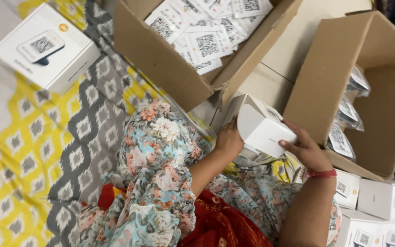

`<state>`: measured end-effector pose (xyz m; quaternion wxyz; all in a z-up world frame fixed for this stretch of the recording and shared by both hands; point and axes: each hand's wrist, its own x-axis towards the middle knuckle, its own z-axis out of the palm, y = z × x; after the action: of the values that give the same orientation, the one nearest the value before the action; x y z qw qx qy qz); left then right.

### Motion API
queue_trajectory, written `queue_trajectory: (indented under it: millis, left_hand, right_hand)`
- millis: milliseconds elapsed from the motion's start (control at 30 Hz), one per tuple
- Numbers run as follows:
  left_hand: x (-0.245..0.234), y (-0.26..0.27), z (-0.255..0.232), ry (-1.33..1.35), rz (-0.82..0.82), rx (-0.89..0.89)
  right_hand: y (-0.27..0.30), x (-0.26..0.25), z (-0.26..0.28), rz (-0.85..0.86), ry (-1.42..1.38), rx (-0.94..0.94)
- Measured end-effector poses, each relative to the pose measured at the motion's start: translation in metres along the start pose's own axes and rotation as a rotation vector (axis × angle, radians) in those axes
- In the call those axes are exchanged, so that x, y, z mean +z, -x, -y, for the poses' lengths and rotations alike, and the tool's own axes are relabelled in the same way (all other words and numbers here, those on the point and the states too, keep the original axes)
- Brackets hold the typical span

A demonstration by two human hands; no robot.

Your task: The person packs electronic devices and instruction sheets into white cardboard boxes.

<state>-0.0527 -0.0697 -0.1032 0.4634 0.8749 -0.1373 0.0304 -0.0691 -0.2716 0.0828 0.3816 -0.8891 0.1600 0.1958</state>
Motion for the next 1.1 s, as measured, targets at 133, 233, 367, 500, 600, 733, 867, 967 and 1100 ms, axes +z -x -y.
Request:
queue_trajectory:
  millis: [133, 233, 367, 500, 600, 733, 867, 967, 1100]
  left_hand:
    - [-0.011, 0.006, 0.015, -0.023, 0.062, -0.099]
    - [-0.025, -0.001, 0.041, 0.017, 0.282, -0.459]
    - [-0.088, -0.027, 0.051, -0.142, 0.516, -0.384]
    - [-0.108, -0.051, 0.032, 0.182, 0.313, -0.347]
    - [-0.133, -0.037, -0.003, 0.075, 0.395, -0.388]
    - [-0.162, -0.039, -0.043, -0.088, 0.286, -0.320]
    - [-0.154, -0.037, -0.032, 0.150, 0.060, -0.179]
    - [-0.128, -0.034, 0.004, 0.149, 0.112, -0.121]
    - [-0.102, -0.025, 0.018, 0.028, 0.275, -0.002]
  right_hand:
    - [-0.005, 0.012, -0.009, 0.048, 0.076, -0.167]
    - [-0.008, 0.018, -0.024, 0.104, 0.167, -0.255]
    - [-0.013, 0.021, -0.027, 0.153, 0.153, -0.228]
    - [-0.030, 0.020, -0.032, 0.154, 0.149, -0.260]
    - [-0.030, 0.033, -0.039, -0.031, 0.070, -0.318]
    - [-0.003, 0.044, 0.022, -0.209, 0.172, -0.305]
    - [0.001, 0.052, 0.027, -0.173, 0.355, -0.369]
    - [0.004, 0.039, 0.024, -0.182, 0.269, -0.340]
    - [0.016, 0.006, 0.019, -0.128, 0.131, -0.050]
